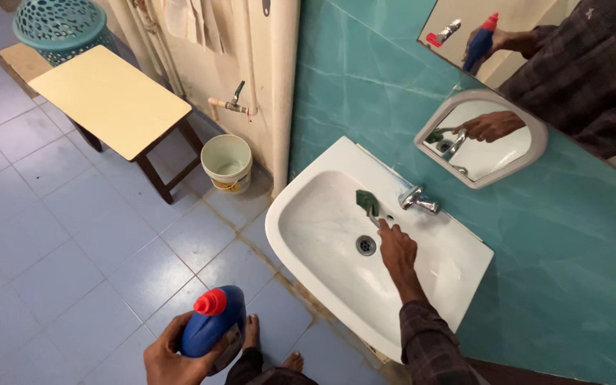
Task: The person cleans a sink by applying liquid from a blue bottle and scrubbing the basin and faucet with a brush.
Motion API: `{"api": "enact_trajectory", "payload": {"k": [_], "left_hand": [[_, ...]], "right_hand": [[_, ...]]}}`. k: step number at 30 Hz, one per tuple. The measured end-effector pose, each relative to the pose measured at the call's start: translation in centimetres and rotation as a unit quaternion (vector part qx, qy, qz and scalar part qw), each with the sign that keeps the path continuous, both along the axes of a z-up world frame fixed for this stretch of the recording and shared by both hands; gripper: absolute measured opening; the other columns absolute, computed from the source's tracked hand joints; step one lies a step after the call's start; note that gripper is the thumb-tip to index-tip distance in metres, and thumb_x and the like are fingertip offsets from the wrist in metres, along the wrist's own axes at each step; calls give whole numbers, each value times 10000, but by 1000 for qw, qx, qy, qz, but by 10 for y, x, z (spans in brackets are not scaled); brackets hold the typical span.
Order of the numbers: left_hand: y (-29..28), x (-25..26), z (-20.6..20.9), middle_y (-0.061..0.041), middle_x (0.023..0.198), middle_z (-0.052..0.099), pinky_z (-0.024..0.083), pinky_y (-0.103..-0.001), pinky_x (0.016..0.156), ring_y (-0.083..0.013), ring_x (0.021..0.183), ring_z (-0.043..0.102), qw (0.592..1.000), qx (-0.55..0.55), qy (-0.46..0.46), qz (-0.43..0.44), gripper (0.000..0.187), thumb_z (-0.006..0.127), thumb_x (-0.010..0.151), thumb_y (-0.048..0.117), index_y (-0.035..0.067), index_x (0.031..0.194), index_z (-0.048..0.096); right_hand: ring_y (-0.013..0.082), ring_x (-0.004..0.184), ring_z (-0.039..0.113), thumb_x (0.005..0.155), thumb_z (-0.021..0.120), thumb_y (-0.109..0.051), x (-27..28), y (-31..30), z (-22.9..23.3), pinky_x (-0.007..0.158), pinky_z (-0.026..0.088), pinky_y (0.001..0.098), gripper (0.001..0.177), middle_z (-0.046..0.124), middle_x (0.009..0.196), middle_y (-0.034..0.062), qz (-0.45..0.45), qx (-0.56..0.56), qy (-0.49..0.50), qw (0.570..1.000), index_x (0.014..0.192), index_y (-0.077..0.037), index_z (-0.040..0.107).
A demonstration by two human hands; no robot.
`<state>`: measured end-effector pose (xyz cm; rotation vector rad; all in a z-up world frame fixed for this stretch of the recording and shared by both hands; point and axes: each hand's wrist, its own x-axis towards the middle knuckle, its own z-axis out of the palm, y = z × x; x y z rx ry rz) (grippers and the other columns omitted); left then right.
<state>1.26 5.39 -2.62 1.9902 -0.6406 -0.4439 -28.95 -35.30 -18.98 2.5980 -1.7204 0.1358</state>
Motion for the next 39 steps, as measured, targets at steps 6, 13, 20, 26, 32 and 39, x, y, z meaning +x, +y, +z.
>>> {"api": "enact_trajectory", "payload": {"k": [6,13,20,26,32,39], "left_hand": [[-13,4,2,-175,928,801,619,-363,836,-239,871,793,1000,-8,26,16,653,963,512,138,-31,1102,740],[-42,7,19,-161,923,807,618,-359,824,-219,863,788,999,-21,31,-25,639,943,529,150,-22,1112,745],[-53,4,22,-151,909,799,615,-354,814,-210,846,780,998,-20,45,-32,642,953,520,143,-21,1103,740],[-50,9,19,-144,895,802,617,-347,807,-203,836,782,998,-33,45,-36,620,951,528,147,-15,1091,749],[-45,20,15,-154,908,797,618,-352,808,-214,842,779,998,-38,48,-18,639,954,518,136,-31,1096,737],[-47,33,22,-170,917,798,624,-360,813,-230,846,788,999,-2,51,-15,659,954,503,112,-40,1107,739]], "right_hand": [[359,874,716,969,628,-346,-84,45,7,768,550,493,345,751,937,135,-137,106,-55,983,1292,-230,667],[397,862,710,1012,590,-376,-52,58,13,767,548,501,358,754,912,174,-175,63,-215,959,1275,-152,685],[408,871,714,980,596,-382,-32,60,26,802,545,504,355,760,917,176,-234,82,-266,932,1206,-139,721],[423,890,704,993,615,-387,-26,58,9,793,546,513,358,753,934,191,-211,33,-253,944,1208,-121,720],[405,860,710,1002,588,-351,-3,69,0,737,544,515,346,755,916,182,-219,-6,-194,956,1238,-128,704],[227,659,680,1021,684,-364,-13,51,-37,625,521,361,315,736,806,99,-303,-1,-419,856,1171,-91,734]]}}
